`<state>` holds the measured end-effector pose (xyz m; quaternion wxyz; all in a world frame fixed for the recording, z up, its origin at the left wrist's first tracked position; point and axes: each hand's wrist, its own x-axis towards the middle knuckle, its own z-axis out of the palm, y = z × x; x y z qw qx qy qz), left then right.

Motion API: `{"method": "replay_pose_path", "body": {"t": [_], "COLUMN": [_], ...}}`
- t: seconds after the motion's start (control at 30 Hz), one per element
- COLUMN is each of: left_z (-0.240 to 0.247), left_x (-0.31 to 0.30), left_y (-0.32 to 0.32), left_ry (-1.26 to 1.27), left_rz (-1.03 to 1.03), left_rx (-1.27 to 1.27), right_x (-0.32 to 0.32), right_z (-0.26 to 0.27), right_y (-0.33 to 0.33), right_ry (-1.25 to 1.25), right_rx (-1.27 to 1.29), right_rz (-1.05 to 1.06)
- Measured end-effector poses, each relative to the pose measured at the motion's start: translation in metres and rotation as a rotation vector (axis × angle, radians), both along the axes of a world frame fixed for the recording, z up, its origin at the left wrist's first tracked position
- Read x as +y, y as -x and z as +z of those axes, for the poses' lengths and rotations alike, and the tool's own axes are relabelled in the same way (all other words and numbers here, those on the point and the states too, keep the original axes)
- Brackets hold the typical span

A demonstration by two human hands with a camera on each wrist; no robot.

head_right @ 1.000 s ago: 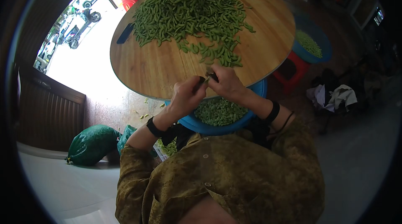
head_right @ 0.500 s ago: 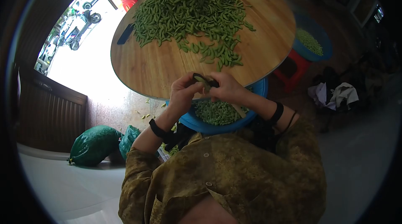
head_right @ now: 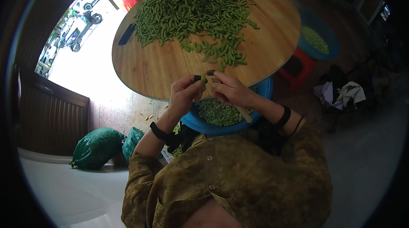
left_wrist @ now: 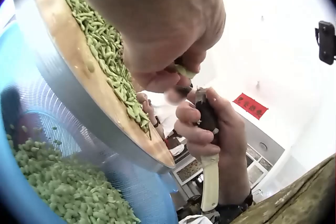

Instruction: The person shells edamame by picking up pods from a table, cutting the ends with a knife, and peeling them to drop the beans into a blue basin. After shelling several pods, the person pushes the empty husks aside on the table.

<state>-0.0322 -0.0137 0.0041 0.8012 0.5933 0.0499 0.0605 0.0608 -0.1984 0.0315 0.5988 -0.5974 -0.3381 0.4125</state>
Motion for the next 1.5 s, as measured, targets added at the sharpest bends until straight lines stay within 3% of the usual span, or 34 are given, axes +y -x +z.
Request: {"method": "replay_pose_path", "body": {"t": [0.23,0.57,0.7,0.8,0.87,0.97,1.03,1.07,1.13,1.27,1.37,1.5], "left_z": [-0.003,-0.006,-0.004,0.0,0.009,-0.002,-0.011,-0.014,-0.014,-0.017,-0.025,-0.02], "left_x": [-0.002,-0.01,-0.011,-0.007,-0.009,-0.009,-0.009,-0.01,-0.015,-0.015,-0.012,-0.009], "left_y": [-0.003,-0.003,-0.005,-0.006,-0.007,-0.009,-0.006,-0.007,-0.006,-0.008,-0.007,0.013], "left_ry": [0.05,-0.023,-0.057,0.042,0.387,0.452,0.381,0.308,0.229,0.103,0.156,0.295], "left_rz": [0.019,0.143,0.201,0.119,0.056,-0.023,-0.016,-0.012,0.014,0.044,0.009,-0.006], "left_rx": [0.013,-0.06,-0.099,-0.045,0.083,0.102,0.098,0.092,0.109,0.143,0.198,0.304], "right_x": [0.004,0.007,0.009,0.009,0.007,0.006,0.013,0.009,0.0,0.002,0.005,0.002], "right_z": [0.004,0.002,-0.001,-0.007,-0.008,-0.014,-0.033,-0.037,-0.026,-0.028,-0.036,-0.031], "right_y": [0.006,0.006,0.006,0.002,-0.001,-0.004,-0.008,-0.011,-0.007,-0.005,-0.01,-0.013], "right_ry": [-0.131,-0.14,-0.17,-0.187,-0.187,-0.129,-0.376,-0.377,-0.15,-0.089,-0.094,-0.154], "right_rx": [0.154,0.164,0.053,0.043,0.062,-0.025,-0.839,-0.84,-0.578,-0.373,-0.585,-0.842], "right_rz": [0.017,-0.021,-0.048,-0.04,-0.02,-0.032,-0.171,-0.17,-0.093,-0.086,-0.16,0.03]}}
